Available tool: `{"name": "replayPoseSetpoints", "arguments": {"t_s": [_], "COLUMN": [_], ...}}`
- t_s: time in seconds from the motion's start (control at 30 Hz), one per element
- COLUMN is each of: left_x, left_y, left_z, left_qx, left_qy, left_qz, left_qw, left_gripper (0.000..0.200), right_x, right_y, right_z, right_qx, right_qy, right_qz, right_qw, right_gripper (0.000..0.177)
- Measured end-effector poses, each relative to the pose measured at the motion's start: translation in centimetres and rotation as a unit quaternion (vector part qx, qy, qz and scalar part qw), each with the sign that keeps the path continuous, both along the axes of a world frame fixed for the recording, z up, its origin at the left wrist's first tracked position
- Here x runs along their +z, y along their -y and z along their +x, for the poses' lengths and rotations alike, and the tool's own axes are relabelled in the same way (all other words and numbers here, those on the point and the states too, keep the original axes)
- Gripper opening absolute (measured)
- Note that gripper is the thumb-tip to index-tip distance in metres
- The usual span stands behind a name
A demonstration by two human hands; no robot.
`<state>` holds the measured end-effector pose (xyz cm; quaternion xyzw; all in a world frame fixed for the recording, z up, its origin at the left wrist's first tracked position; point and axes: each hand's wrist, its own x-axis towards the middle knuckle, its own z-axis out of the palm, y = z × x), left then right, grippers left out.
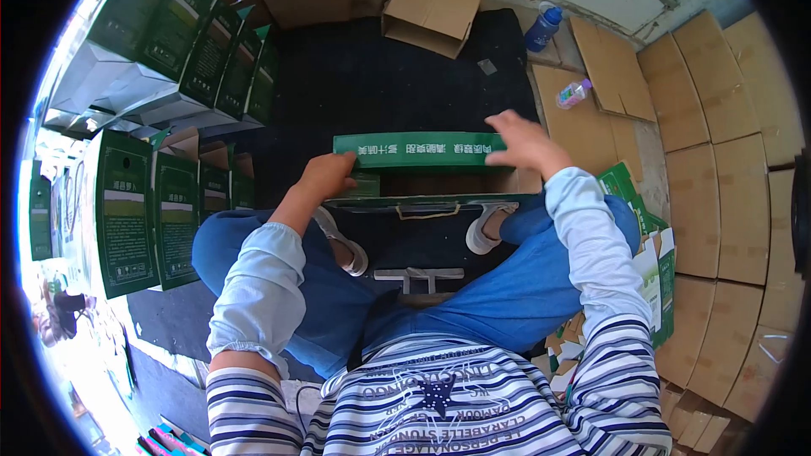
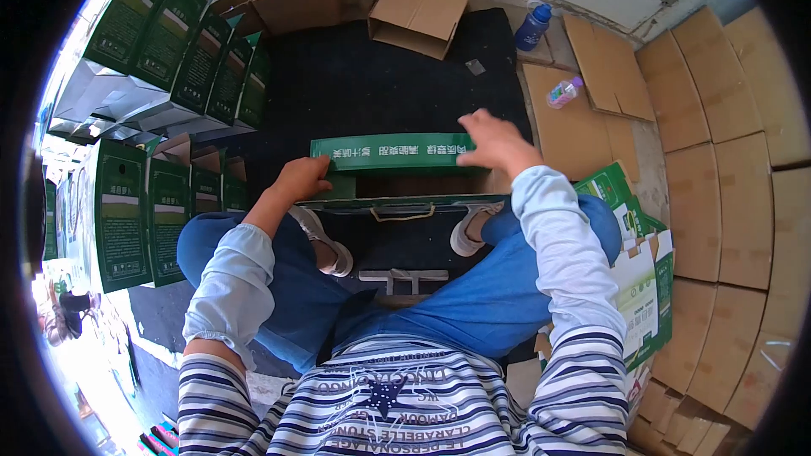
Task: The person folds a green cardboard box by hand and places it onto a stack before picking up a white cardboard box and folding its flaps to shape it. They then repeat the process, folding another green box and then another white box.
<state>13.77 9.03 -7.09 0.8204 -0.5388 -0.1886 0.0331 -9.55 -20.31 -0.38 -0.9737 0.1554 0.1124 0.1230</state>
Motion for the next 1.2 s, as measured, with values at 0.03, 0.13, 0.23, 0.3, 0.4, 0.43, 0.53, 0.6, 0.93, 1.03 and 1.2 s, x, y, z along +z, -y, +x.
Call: {"name": "replayPoseSetpoints", "arguments": {"t_s": [0.03, 0.13, 0.23, 0.3, 0.4, 0.43, 0.53, 0.6, 0.93, 1.03, 1.2], "left_x": [-0.2, -0.5, -0.5, -0.5, -0.7, -0.8, -0.5, -0.2, 0.4, -1.4, 0.2], "left_y": [0.0, -0.3, 0.0, -0.1, -0.2, -0.2, -0.1, -0.1, -0.1, -0.4, -0.4], "left_z": [0.0, 0.2, 0.2, 0.1, 0.1, 0.1, 0.0, -0.1, 0.0, 2.1, 2.2], "left_qx": [-0.001, -0.002, -0.008, -0.008, -0.006, -0.005, -0.004, -0.006, 0.022, 0.052, 0.258], "left_qy": [-0.006, -0.019, -0.017, -0.01, -0.008, -0.005, 0.003, 0.004, -0.027, -0.163, -0.278], "left_qz": [-0.004, -0.01, -0.011, -0.001, -0.012, -0.011, -0.003, 0.017, 0.023, -0.007, -0.123], "left_qw": [1.0, 1.0, 1.0, 1.0, 1.0, 1.0, 1.0, 1.0, 0.999, 0.985, 0.917], "left_gripper": [0.031, 0.031, 0.032, 0.032, 0.033, 0.033, 0.033, 0.034, 0.025, 0.019, 0.032], "right_x": [0.9, 4.4, 4.1, 1.0, -1.8, -2.8, -3.4, -2.8, 0.1, -0.6, -2.5], "right_y": [1.2, 2.7, 2.6, 2.5, 1.0, 0.9, 0.0, -0.1, -0.8, -1.2, -1.5], "right_z": [-0.3, -1.6, -3.2, -4.0, -4.0, -3.7, -2.7, -2.7, -5.2, -5.1, -4.5], "right_qx": [-0.027, -0.183, -0.223, -0.176, -0.081, -0.038, -0.054, -0.111, -0.042, -0.098, -0.148], "right_qy": [-0.018, -0.18, -0.18, -0.115, -0.13, -0.146, -0.149, -0.218, -0.11, -0.08, -0.014], "right_qz": [-0.03, 0.107, 0.333, 0.446, 0.354, 0.295, 0.252, 0.269, 0.333, 0.321, 0.232], "right_qw": [0.999, 0.961, 0.898, 0.87, 0.923, 0.944, 0.955, 0.932, 0.935, 0.939, 0.961], "right_gripper": [0.061, 0.052, 0.047, 0.046, 0.047, 0.056, 0.064, 0.074, 0.067, 0.06, 0.056]}}
